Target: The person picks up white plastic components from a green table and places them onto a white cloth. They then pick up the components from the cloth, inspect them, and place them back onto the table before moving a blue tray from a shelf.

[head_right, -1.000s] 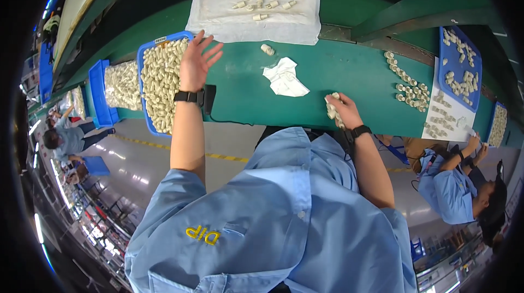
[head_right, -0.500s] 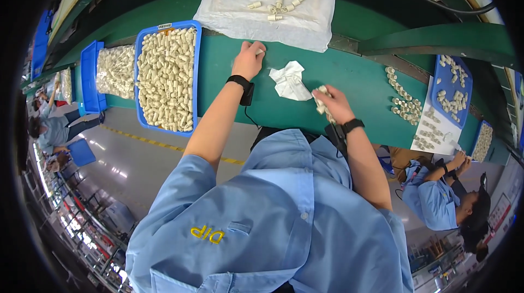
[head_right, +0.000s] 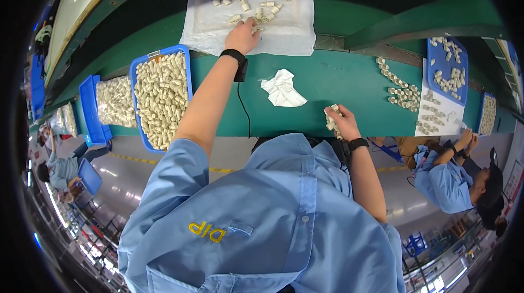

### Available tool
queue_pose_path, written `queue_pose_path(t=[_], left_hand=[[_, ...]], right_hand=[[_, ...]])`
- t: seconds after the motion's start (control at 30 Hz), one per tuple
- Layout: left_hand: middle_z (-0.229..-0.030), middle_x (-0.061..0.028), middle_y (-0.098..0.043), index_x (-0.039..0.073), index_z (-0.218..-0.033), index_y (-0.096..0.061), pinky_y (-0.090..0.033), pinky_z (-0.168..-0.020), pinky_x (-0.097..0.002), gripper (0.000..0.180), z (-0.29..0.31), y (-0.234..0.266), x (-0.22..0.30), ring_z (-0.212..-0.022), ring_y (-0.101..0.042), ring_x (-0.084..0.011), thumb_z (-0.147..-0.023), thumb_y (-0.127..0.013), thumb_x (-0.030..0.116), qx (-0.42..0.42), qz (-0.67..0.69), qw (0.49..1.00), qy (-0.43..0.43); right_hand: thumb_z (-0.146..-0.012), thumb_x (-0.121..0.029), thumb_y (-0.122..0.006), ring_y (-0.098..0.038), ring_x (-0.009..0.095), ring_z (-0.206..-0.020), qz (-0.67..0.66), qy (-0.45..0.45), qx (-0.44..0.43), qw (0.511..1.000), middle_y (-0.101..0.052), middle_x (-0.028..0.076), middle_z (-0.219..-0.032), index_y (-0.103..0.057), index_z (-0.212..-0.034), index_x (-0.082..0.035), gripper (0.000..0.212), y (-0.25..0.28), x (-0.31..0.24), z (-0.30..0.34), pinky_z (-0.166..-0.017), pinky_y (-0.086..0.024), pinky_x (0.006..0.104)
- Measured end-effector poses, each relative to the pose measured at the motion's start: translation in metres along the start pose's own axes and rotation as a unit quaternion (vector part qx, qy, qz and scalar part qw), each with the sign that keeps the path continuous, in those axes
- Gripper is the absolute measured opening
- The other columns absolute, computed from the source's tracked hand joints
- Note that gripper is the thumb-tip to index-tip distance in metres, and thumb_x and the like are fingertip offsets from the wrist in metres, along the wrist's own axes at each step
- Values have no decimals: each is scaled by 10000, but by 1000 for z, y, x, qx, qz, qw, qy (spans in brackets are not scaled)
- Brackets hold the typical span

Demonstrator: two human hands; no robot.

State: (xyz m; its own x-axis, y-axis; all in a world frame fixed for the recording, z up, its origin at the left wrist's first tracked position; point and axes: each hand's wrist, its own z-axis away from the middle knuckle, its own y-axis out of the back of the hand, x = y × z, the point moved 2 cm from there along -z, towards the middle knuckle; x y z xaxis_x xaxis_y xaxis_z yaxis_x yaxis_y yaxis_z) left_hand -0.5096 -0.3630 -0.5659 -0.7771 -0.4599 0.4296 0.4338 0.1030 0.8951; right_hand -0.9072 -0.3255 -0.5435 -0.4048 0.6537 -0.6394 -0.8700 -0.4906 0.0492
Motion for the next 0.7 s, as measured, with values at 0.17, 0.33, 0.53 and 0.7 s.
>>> queue_pose_path(t=[0.17,0.33,0.53,0.7], left_hand=[[-985,-150,-624,106,-1160,-579,-535,-655,-421,325,-16,16,1,-801,-654,-303,-856,-613,217,-106,90,989,47],[-880,-92,-643,-19,-1138,-582,-508,-562,-287,295,-10,34,-14,-717,-620,-176,-943,-549,199,-135,703,687,125],[-919,-102,-624,-67,-1202,-532,-491,-583,-242,379,-15,53,-30,-708,-590,-147,-993,-477,245,-96,767,627,102],[-1212,-209,-554,-53,-1370,-370,-509,-844,-333,596,-25,81,-39,-1018,-594,-270,-1008,-353,421,-42,747,640,173]], right_hand=[[-856,-283,-708,-489,39,-522,-10,6,-2,1000,-560,-47,-675,-616,-832,-90,216,0,-6,7,-440,-342,221],[-858,-275,-707,-496,43,-546,-12,3,0,1000,-567,-44,-696,-621,-842,-85,208,7,-4,10,-466,-358,222],[-860,-274,-703,-514,49,-588,-27,13,4,1000,-575,-35,-716,-621,-849,-85,206,6,1,14,-506,-383,225],[-874,-302,-677,-503,58,-497,-13,6,-13,1000,-583,-24,-691,-617,-872,-108,202,-5,-1,9,-411,-356,221]])
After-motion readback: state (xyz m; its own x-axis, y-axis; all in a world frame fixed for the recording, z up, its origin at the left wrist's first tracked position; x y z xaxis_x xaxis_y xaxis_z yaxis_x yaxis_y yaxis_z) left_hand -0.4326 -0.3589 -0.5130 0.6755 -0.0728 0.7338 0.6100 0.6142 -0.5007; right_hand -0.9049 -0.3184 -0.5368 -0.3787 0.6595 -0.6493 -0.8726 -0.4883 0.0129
